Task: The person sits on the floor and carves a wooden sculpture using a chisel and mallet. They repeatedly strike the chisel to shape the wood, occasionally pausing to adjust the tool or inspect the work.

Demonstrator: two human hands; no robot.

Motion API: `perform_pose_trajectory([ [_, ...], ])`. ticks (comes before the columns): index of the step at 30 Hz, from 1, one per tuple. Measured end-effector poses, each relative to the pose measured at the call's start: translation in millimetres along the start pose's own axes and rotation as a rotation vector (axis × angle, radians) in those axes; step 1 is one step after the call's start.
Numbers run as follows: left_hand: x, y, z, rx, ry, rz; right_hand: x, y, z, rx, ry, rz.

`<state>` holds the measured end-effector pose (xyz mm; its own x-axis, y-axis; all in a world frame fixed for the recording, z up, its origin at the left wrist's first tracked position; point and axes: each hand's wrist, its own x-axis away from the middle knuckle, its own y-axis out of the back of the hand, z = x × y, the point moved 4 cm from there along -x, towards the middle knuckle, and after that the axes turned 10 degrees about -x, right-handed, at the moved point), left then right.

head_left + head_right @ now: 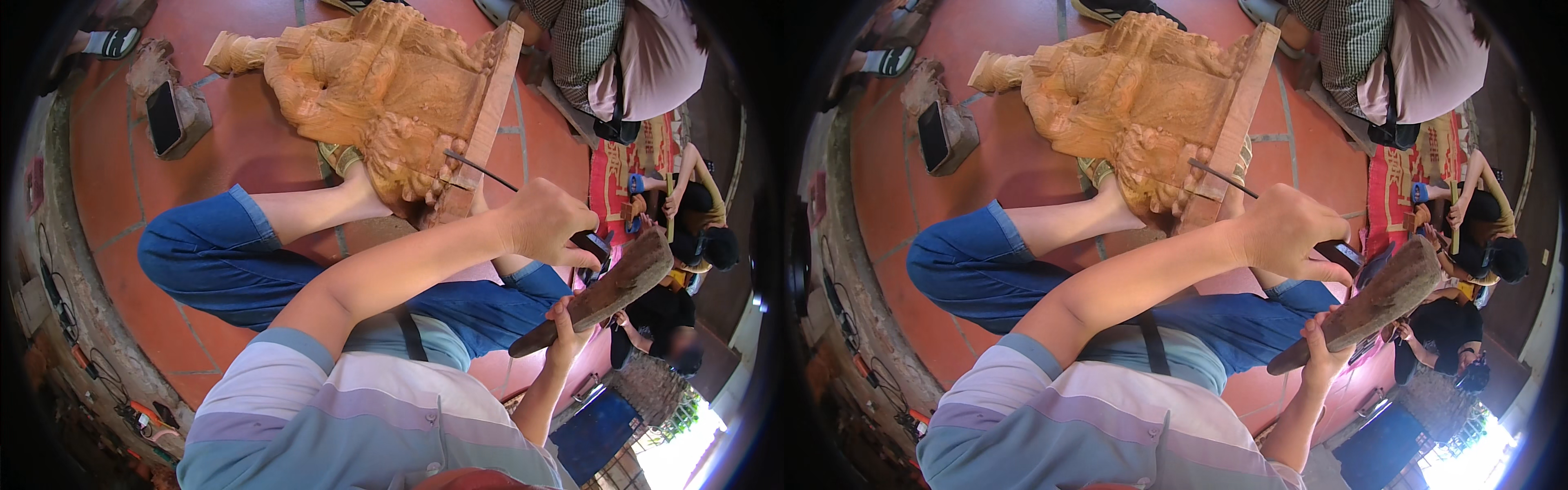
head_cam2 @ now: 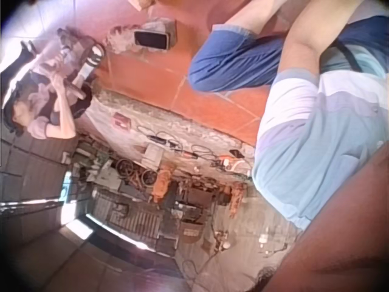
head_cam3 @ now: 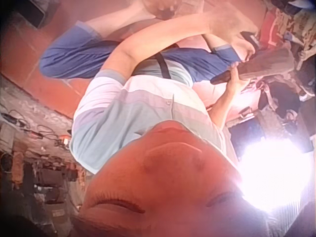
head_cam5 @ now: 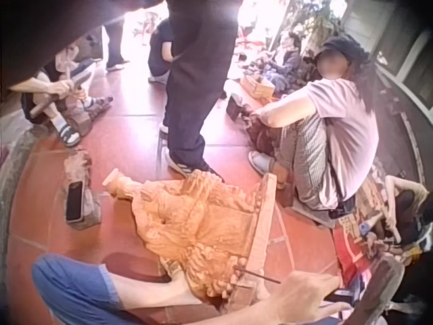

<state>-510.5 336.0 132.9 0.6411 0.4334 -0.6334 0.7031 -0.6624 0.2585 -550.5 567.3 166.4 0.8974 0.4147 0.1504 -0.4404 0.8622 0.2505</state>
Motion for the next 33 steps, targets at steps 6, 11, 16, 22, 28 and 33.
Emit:
perform_pose_trajectory([
  [6, -3.4, -5.3, 4.3, -0.012, 0.048, -0.082, -1.6, -2.7, -3.3, -0.023, 0.037, -0.092],
  [11, -7.8, -12.8, 12.4, -0.068, 0.123, -0.004, -11.4, -1.8, -11.9, 0.116, -0.023, -0.075],
  [16, -12.2, 4.5, 10.6, 0.018, 0.162, -0.054, -17.1, -1.8, -6.3, 0.24, 0.076, -0.038],
  [22, -13.9, 19.6, 14.2, 0.041, 0.146, -0.182, -24.5, -18.1, 33.9, 0.342, 0.21, -0.03],
  [28, -10.1, 26.0, 18.6, 0.088, 0.167, -0.178, -30.7, -16.6, 43.6, 0.076, 0.197, -0.068],
  [33, -10.9, 47.1, 7.6, 0.104, 0.08, -0.215, -26.4, -14.0, 54.6, 0.166, 0.246, -0.028],
])
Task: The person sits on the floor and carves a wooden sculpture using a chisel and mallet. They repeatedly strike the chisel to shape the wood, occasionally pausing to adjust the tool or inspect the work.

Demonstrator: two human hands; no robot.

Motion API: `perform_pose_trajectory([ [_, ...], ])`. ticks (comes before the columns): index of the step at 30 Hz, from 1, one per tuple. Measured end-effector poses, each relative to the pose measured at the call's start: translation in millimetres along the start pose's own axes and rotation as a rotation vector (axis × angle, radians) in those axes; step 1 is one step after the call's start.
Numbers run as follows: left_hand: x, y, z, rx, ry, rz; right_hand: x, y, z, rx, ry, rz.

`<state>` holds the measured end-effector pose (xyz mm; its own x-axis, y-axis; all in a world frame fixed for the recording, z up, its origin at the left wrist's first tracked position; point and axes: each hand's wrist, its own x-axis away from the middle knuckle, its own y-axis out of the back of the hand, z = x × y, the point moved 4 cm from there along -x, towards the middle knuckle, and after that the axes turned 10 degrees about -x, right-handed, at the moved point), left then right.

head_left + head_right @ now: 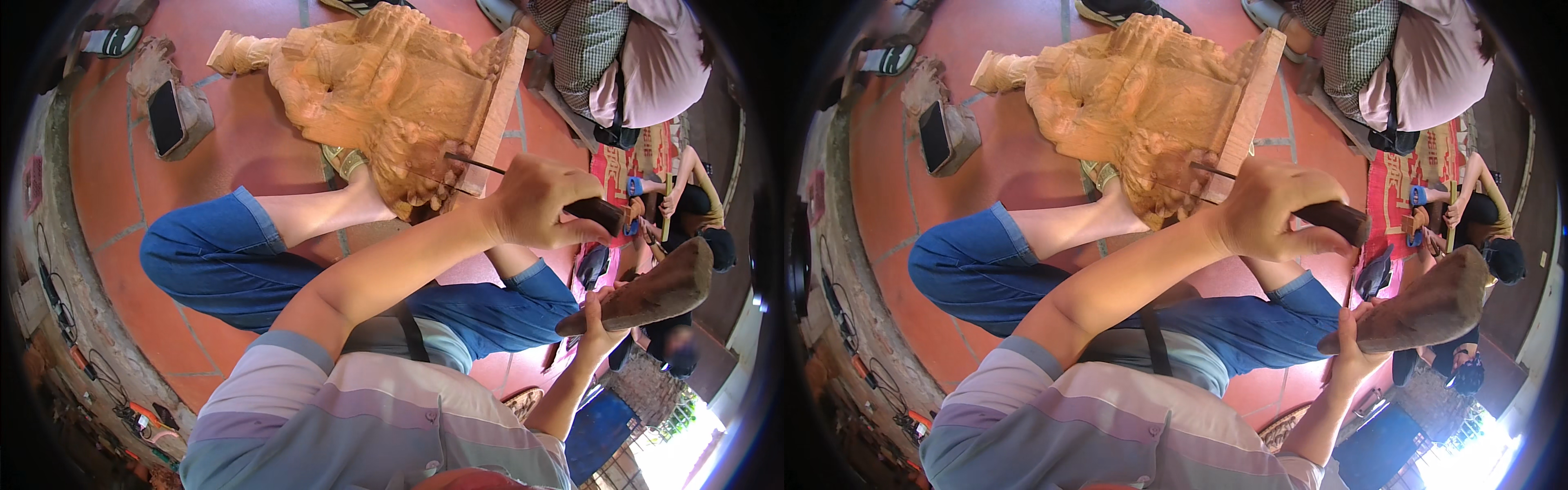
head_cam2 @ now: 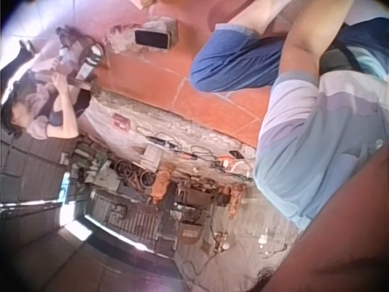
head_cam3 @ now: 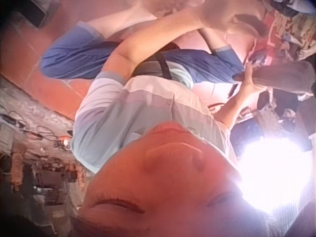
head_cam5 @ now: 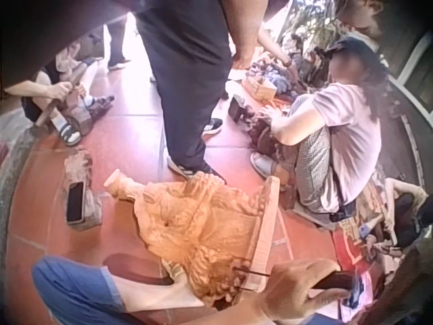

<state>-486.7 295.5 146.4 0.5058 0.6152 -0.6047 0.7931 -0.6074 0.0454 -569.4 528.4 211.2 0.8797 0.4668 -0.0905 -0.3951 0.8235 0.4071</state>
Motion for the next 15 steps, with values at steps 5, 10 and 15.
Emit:
perform_pose_trajectory([
  [5, -0.6, -9.9, -24.6, -0.09, -0.114, 0.011, 5.6, -10.1, -4.0, -0.082, -0.018, 0.021],
  [10, -12.7, 46.1, -20.1, -0.052, -0.048, -0.025, 34.1, -26.6, -64.1, -0.249, -0.429, 0.179],
  [15, -3.5, 170.2, 79.1, 0.61, 0.816, -0.122, 65.1, -47.7, -112.2, -0.392, -0.776, 0.212],
])
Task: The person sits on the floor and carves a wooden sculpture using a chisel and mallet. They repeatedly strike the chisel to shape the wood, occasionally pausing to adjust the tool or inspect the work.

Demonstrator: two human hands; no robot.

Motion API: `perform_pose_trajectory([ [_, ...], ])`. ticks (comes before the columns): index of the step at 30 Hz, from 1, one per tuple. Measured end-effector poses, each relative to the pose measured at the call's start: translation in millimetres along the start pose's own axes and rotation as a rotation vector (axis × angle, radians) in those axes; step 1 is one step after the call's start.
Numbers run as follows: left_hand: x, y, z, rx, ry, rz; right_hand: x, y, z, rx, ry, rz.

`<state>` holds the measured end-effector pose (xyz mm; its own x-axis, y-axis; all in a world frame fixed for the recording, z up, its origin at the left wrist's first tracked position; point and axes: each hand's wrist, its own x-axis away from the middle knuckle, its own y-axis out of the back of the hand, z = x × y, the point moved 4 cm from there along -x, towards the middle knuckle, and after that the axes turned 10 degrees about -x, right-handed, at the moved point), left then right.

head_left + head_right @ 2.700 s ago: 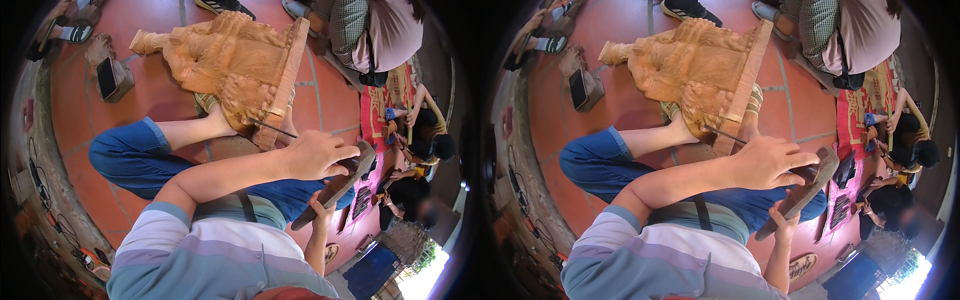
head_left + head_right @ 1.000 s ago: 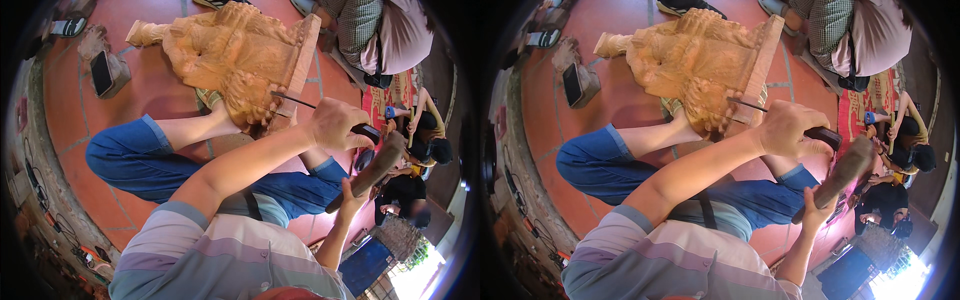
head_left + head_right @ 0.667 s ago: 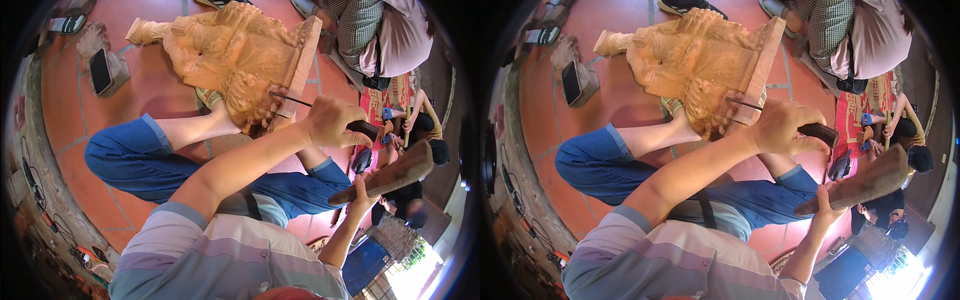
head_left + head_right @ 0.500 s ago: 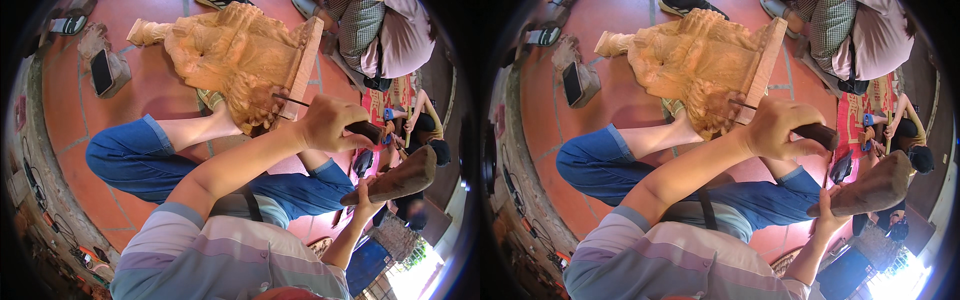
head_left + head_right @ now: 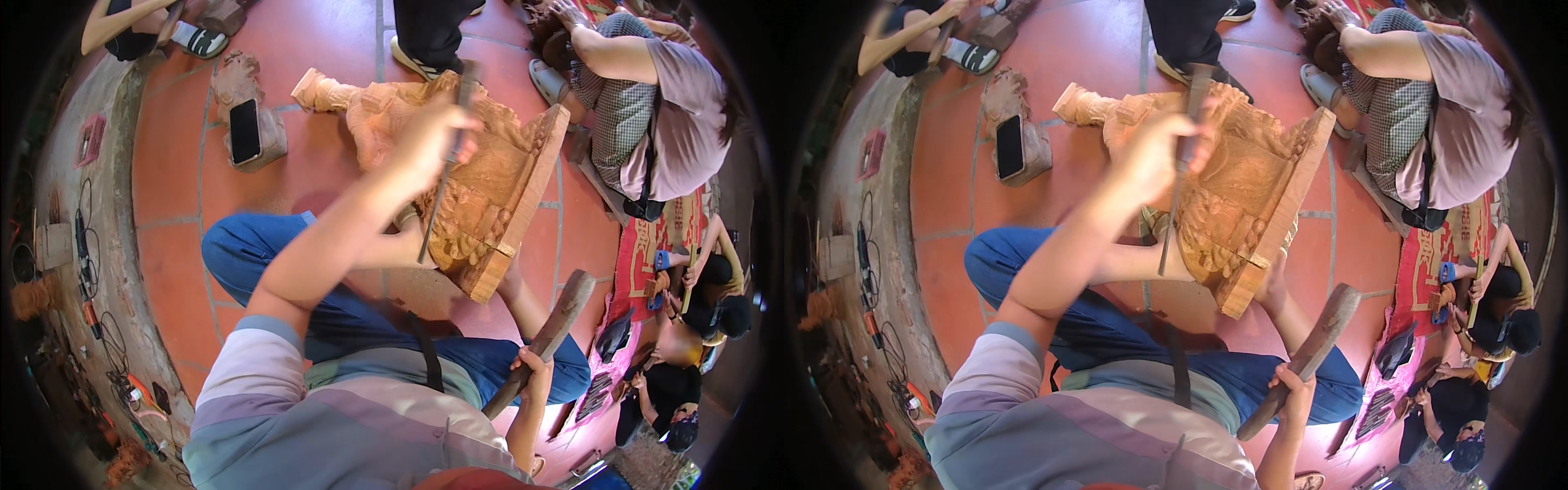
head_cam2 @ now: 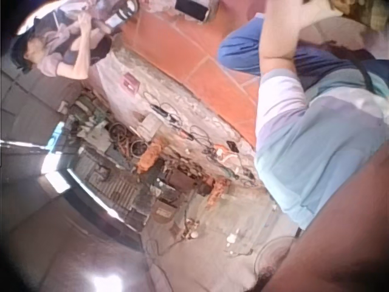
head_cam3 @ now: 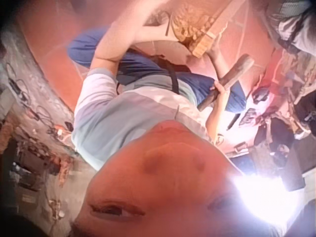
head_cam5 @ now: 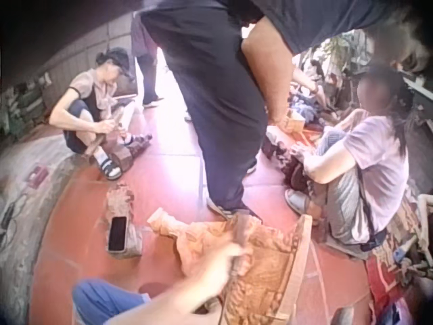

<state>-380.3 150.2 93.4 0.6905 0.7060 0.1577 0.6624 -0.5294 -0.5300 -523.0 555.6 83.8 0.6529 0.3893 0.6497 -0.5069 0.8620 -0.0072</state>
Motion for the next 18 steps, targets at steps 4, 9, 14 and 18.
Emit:
perform_pose_trajectory([
  [4, 36.4, 38.5, -23.2, 0.206, 0.0, -0.227, -0.9, -3.5, -2.2, -0.03, -0.025, 0.021],
  [9, 61.2, 30.9, 6.0, 0.084, 0.092, -0.131, -2.2, -12.4, 15.8, -0.033, 0.04, 0.076],
  [14, 48.8, -61.1, 73.4, -0.597, -0.223, -0.036, 2.2, -15.3, 29.3, -0.013, 0.084, 0.064],
  [18, 55.4, -146.9, 65.2, -0.912, -0.472, 0.289, 13.4, -3.1, 40.3, 0.014, 0.163, 0.016],
])
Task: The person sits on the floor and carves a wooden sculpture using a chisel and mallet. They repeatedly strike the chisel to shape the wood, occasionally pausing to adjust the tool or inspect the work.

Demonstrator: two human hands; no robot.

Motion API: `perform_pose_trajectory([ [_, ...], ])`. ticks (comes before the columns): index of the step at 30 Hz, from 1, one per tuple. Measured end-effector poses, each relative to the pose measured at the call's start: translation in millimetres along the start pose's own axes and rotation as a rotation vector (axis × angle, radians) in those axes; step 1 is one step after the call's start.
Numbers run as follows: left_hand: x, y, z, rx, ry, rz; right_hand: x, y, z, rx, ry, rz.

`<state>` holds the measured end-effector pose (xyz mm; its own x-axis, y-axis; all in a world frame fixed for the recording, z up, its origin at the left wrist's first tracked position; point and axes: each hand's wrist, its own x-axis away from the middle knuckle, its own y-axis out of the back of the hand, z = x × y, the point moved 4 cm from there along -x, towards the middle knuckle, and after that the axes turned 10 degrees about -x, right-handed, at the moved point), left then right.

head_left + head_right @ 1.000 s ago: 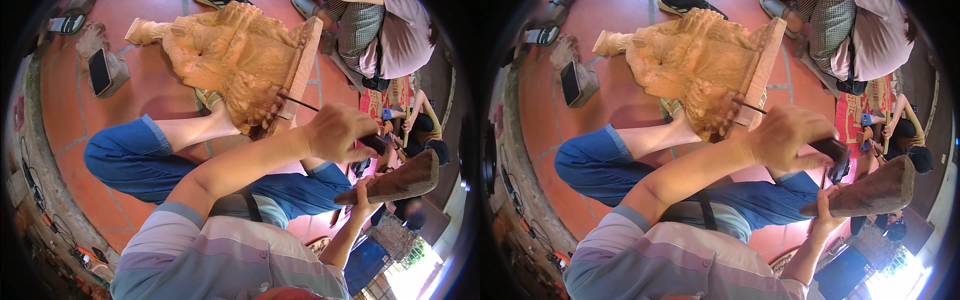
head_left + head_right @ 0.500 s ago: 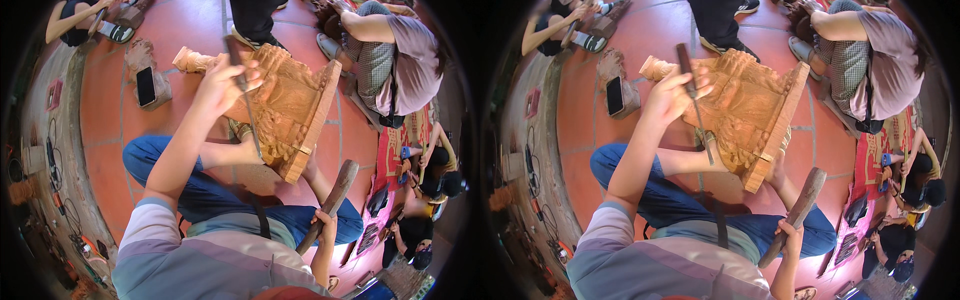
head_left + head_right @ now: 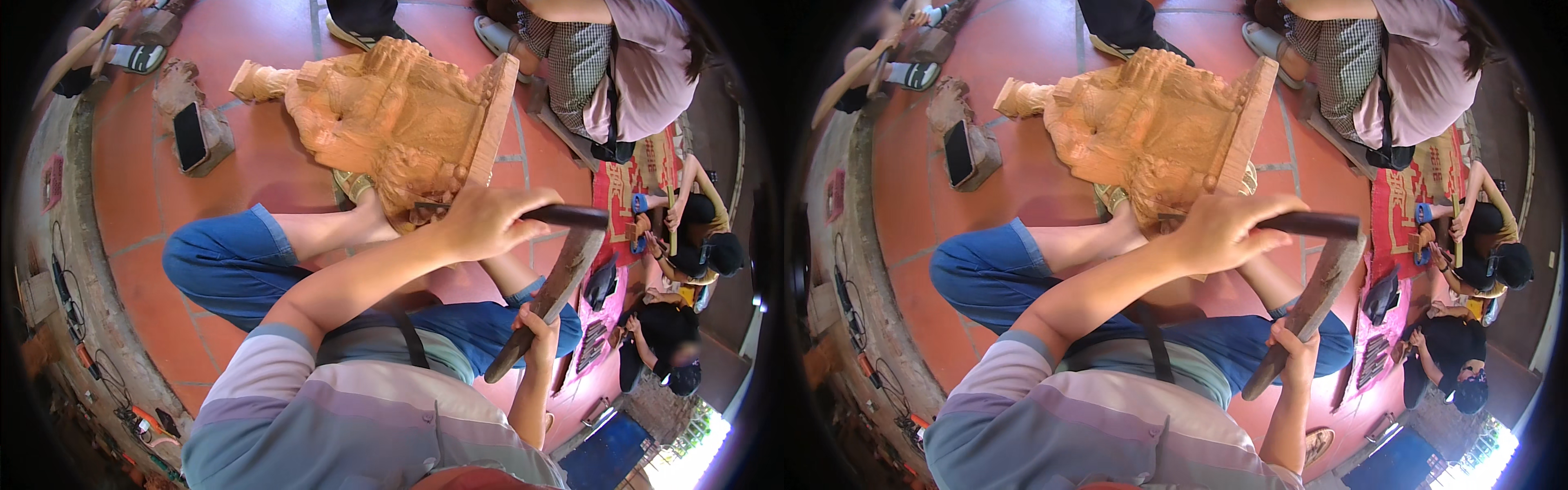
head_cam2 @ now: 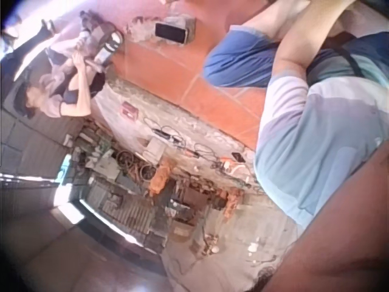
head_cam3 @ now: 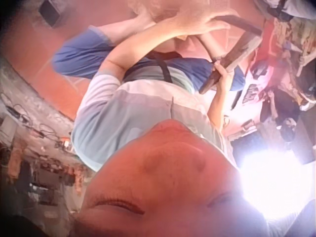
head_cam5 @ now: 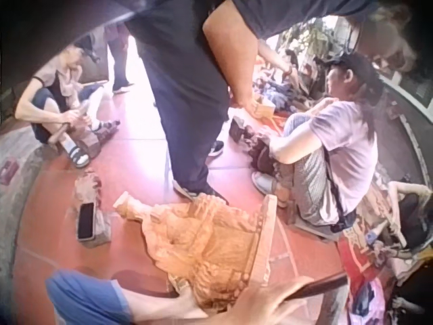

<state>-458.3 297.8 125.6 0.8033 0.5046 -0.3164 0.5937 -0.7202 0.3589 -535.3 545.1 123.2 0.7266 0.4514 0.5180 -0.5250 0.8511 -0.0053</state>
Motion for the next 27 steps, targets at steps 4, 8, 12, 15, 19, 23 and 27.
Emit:
perform_pose_trajectory([
  [4, -14.3, -26.2, -3.8, -0.034, -0.207, -0.163, 6.5, 8.8, 10.4, 0.077, 0.079, -0.065],
  [8, -30.8, -39.4, 10.1, -0.033, -0.261, -0.201, 5.9, 7.1, 20.4, 0.122, 0.12, -0.127],
  [12, -37.7, -42.1, 25.4, 0.034, -0.175, -0.203, 0.1, 12.2, 31.6, 0.173, 0.171, -0.12],
  [15, -39.8, -40.4, 36.5, -0.007, -0.07, -0.115, -1.1, 13.9, 43.0, 0.228, 0.25, -0.127],
  [19, -43.6, -33.1, 36.2, 0.029, -0.089, -0.237, -2.2, 7.5, 62.0, 0.302, 0.331, -0.159],
  [23, -45.8, -38.1, 36.4, 0.033, -0.057, -0.285, -6.2, 8.0, 75.3, 0.326, 0.423, -0.164],
  [27, -44.3, -47.2, 33.5, -0.061, -0.031, -0.226, -8.3, -0.4, 86.3, 0.328, 0.523, -0.198],
])
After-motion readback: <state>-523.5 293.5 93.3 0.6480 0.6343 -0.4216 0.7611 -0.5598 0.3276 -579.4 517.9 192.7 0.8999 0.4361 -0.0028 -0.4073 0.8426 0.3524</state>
